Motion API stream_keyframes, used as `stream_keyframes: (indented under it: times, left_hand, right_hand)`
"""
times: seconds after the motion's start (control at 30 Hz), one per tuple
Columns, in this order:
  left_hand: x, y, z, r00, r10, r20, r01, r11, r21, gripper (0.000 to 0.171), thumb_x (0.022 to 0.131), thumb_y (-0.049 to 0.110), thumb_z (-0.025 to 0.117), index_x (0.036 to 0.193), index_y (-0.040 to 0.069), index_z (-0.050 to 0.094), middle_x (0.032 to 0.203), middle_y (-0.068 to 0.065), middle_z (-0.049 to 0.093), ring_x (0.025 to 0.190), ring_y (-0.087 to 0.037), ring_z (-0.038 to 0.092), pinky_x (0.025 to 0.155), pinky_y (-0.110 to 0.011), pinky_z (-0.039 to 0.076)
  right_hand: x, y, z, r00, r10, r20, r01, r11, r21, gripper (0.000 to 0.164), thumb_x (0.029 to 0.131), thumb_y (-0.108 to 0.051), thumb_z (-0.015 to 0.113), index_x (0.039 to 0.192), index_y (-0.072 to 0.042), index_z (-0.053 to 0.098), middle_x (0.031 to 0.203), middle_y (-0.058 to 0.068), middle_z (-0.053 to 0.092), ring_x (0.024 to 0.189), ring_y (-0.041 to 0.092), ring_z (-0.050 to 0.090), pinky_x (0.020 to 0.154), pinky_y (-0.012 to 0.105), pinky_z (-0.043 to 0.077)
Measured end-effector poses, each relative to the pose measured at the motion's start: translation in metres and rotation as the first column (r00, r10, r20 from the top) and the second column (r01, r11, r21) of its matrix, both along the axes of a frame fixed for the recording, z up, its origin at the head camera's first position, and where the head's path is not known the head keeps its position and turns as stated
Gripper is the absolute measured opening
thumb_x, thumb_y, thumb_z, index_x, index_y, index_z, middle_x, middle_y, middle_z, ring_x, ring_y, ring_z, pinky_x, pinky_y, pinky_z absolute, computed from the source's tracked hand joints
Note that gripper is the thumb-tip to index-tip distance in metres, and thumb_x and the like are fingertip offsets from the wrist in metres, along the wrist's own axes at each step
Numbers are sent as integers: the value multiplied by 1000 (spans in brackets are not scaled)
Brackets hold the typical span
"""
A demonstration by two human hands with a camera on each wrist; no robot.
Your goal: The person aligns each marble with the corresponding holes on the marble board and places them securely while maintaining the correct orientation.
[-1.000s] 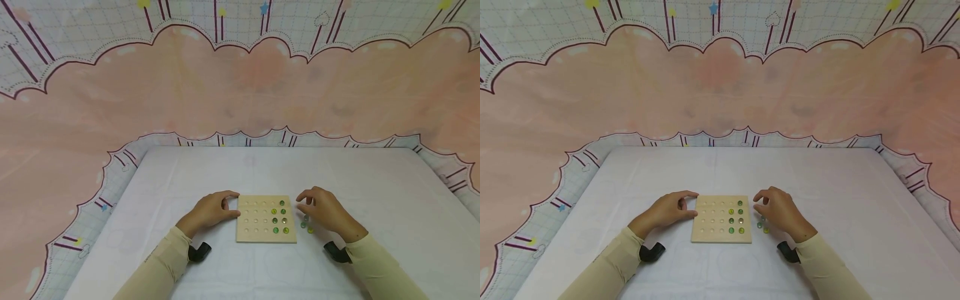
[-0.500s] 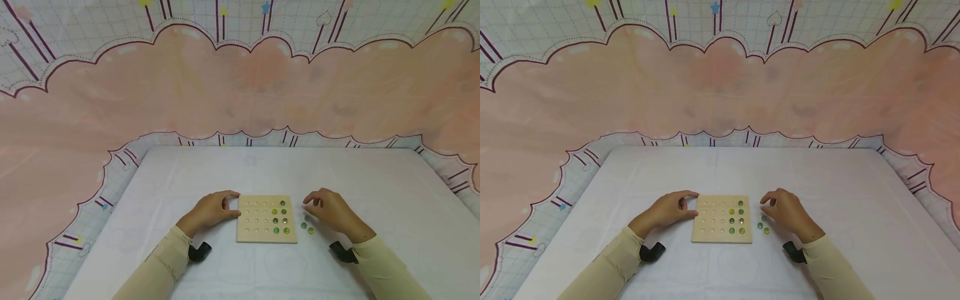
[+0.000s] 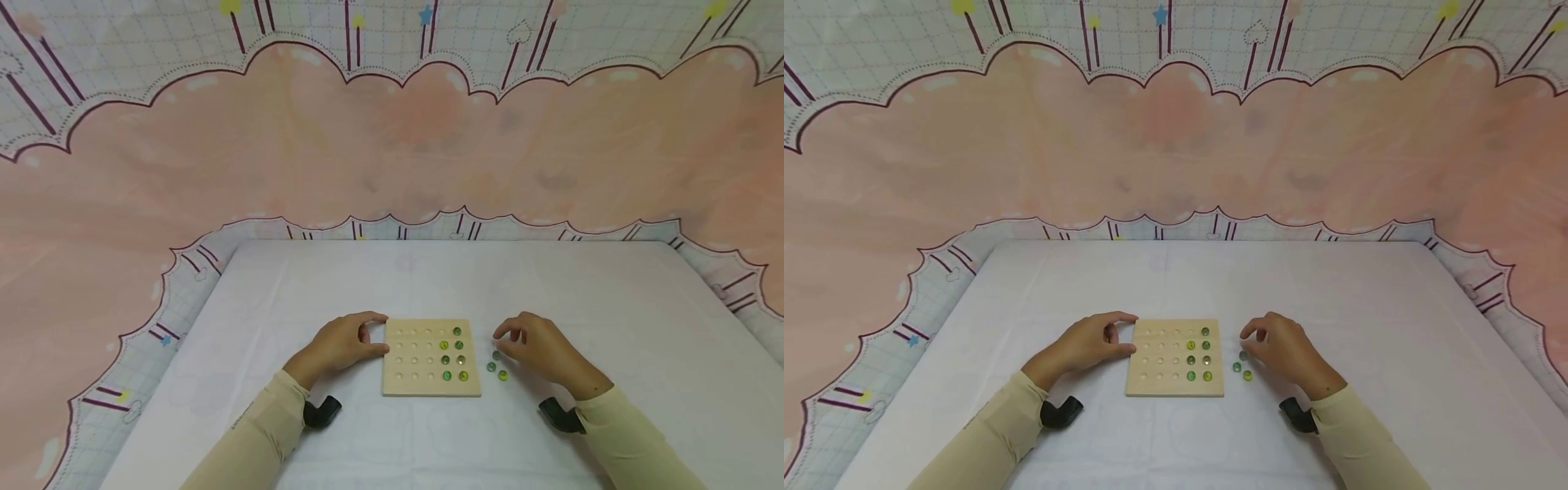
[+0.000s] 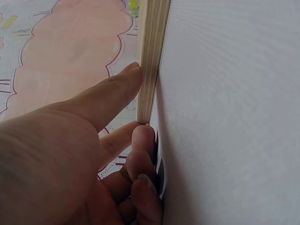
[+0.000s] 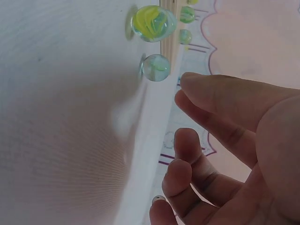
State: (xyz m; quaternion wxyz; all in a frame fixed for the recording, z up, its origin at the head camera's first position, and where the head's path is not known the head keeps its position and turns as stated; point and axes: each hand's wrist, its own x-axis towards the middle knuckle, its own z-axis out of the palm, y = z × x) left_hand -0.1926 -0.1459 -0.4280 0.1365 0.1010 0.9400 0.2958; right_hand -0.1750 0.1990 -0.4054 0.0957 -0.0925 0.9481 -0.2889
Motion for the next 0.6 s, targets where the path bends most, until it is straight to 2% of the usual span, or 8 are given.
stream_keyframes:
  times: [0.33, 0.6]
  left_hand:
    - [0, -1, -1, 1000, 3, -1, -3, 1000, 7, 56, 82, 42, 81, 133, 29, 63, 74, 6, 57, 65, -11, 49, 62, -29, 37]
    - [-1, -1, 1, 1000, -19, -13, 19, 1000, 11, 55, 83, 41, 81, 133, 28, 63, 74, 6, 57, 65, -11, 49, 63, -29, 38]
  right_hand:
    - [3, -1, -3, 1000, 24, 11, -24, 1000, -1, 13, 86, -10, 76, 99, -13, 76, 88, 3, 58, 79, 19, 50, 62, 28, 43]
    - [5, 2, -5, 1000, 27, 7, -27, 1000, 4, 15, 84, -11, 79, 98, -13, 76, 87, 3, 57, 79, 18, 49, 63, 28, 43]
